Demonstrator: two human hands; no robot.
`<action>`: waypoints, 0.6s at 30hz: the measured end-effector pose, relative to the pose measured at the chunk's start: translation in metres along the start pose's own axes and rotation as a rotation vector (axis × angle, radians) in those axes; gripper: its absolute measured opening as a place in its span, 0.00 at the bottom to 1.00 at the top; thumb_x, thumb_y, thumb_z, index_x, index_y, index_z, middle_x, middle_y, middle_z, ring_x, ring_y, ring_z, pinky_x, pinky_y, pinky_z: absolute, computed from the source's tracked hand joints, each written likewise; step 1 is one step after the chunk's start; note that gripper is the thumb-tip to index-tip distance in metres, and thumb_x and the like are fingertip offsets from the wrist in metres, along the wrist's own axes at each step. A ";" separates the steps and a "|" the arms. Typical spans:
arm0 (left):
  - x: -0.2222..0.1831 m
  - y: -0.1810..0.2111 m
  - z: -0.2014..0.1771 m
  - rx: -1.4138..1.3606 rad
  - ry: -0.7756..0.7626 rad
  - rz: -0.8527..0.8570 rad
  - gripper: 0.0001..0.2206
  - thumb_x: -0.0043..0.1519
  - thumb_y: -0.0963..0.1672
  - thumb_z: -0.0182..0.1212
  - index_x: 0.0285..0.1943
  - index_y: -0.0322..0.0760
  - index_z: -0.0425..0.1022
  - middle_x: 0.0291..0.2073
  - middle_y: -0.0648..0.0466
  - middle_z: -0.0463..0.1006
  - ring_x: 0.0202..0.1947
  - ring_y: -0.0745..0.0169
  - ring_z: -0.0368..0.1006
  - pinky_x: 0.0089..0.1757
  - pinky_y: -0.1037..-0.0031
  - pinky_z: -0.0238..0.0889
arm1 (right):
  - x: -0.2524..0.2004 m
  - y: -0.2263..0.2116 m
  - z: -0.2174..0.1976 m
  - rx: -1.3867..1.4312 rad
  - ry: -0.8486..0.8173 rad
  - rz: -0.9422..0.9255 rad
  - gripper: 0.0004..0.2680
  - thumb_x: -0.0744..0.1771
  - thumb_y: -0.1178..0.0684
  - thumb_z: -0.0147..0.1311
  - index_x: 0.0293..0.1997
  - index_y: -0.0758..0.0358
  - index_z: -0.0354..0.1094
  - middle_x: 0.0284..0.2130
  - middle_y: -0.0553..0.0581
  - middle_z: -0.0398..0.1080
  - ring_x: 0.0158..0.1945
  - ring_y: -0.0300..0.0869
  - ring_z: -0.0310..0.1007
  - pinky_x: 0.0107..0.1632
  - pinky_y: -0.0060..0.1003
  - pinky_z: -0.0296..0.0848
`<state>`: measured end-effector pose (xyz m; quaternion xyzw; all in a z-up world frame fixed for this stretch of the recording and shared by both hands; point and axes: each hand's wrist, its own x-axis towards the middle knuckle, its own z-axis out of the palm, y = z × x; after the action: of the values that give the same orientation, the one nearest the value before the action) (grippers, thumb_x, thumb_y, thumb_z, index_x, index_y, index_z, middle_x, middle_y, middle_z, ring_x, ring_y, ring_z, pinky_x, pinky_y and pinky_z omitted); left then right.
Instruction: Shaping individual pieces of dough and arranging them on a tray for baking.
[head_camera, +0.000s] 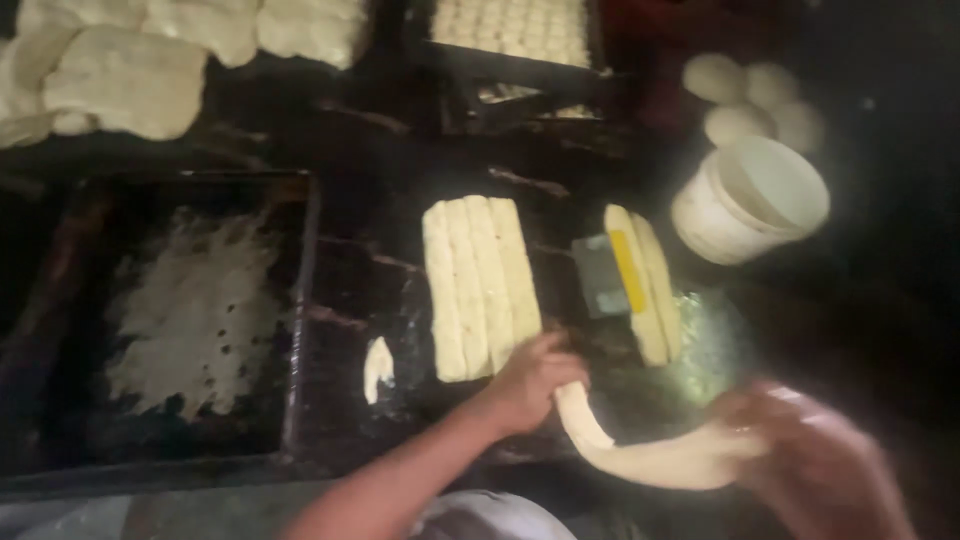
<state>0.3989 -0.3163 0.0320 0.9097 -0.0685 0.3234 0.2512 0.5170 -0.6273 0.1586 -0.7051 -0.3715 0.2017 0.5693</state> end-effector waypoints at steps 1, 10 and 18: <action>-0.002 0.003 -0.015 -0.008 -0.015 0.011 0.20 0.51 0.37 0.64 0.52 0.48 0.73 0.58 0.45 0.79 0.65 0.35 0.65 0.64 0.53 0.57 | -0.004 0.002 -0.002 0.005 0.019 0.007 0.10 0.62 0.65 0.59 0.46 0.68 0.74 0.48 0.62 0.78 0.53 0.47 0.80 0.53 0.43 0.82; -0.026 -0.019 -0.077 -0.822 -0.927 -1.082 0.13 0.65 0.45 0.55 0.54 0.30 0.71 0.31 0.45 0.84 0.24 0.61 0.80 0.24 0.73 0.71 | 0.022 0.150 -0.036 -0.148 0.363 0.392 0.17 0.67 0.52 0.56 0.64 0.60 0.68 0.45 0.57 0.73 0.41 0.43 0.68 0.44 0.43 0.69; -0.045 -0.022 -0.062 -0.666 -0.743 -1.209 0.12 0.64 0.46 0.60 0.48 0.32 0.76 0.27 0.49 0.84 0.21 0.65 0.78 0.23 0.75 0.68 | 0.058 0.054 -0.194 0.113 0.518 0.077 0.11 0.72 0.49 0.50 0.57 0.63 0.66 0.48 0.58 0.74 0.47 0.48 0.78 0.48 0.44 0.81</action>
<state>0.3361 -0.2682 0.0360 0.7145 0.2658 -0.2328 0.6038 0.7079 -0.7146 0.1673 -0.7141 -0.1743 0.0563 0.6757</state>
